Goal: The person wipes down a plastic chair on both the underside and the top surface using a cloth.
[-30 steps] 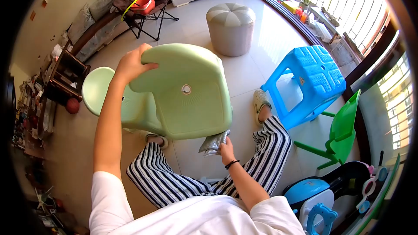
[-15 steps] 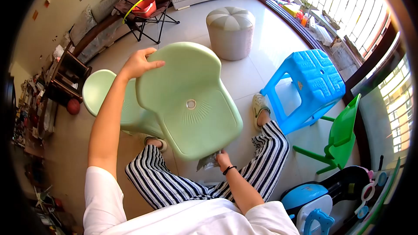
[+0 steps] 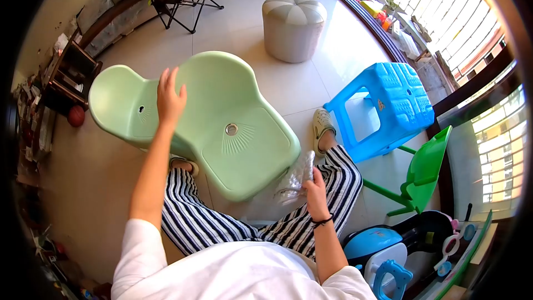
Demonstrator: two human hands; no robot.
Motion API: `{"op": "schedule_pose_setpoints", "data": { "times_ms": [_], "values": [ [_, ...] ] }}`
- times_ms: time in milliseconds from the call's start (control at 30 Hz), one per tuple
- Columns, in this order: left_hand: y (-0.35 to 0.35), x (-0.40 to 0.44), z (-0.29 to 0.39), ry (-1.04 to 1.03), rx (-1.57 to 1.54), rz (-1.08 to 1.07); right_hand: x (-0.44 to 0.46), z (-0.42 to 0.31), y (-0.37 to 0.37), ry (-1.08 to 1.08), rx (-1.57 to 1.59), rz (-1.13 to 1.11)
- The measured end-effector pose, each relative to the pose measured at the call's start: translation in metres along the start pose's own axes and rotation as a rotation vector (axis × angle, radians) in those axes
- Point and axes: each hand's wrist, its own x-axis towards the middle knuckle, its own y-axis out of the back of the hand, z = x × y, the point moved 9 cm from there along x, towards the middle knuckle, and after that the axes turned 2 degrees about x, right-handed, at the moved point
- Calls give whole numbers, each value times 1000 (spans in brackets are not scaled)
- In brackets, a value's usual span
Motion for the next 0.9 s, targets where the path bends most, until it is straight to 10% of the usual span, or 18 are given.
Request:
{"op": "schedule_pose_setpoints", "data": {
  "times_ms": [133,200,267,400,467,567,733,900],
  "values": [
    [-8,-135,61,289,-613,-294,-1,-44,-43,38,260,-167],
    [-82,-270,81,1286,-1389,-763,4,-40,-67,-30,382,-295],
    [-42,-274,146,1702,-2131,-830,20,-13,-71,-68,254,-288],
    [-74,-305,126,1574,-2240,-575,39,59,-60,-58,-387,-262],
    [-91,-336,101,1619,-1720,-691,38,79,-57,6,-474,-303],
    [-97,-343,93,1600,-1721,-662,10,44,-91,665,-1343,-236],
    [-72,-312,118,1427,-1725,-712,-3,38,-136,691,-1330,-372],
    [-52,-281,128,1323,-1778,-721,15,22,-141,424,-549,-424]
  ]
}}
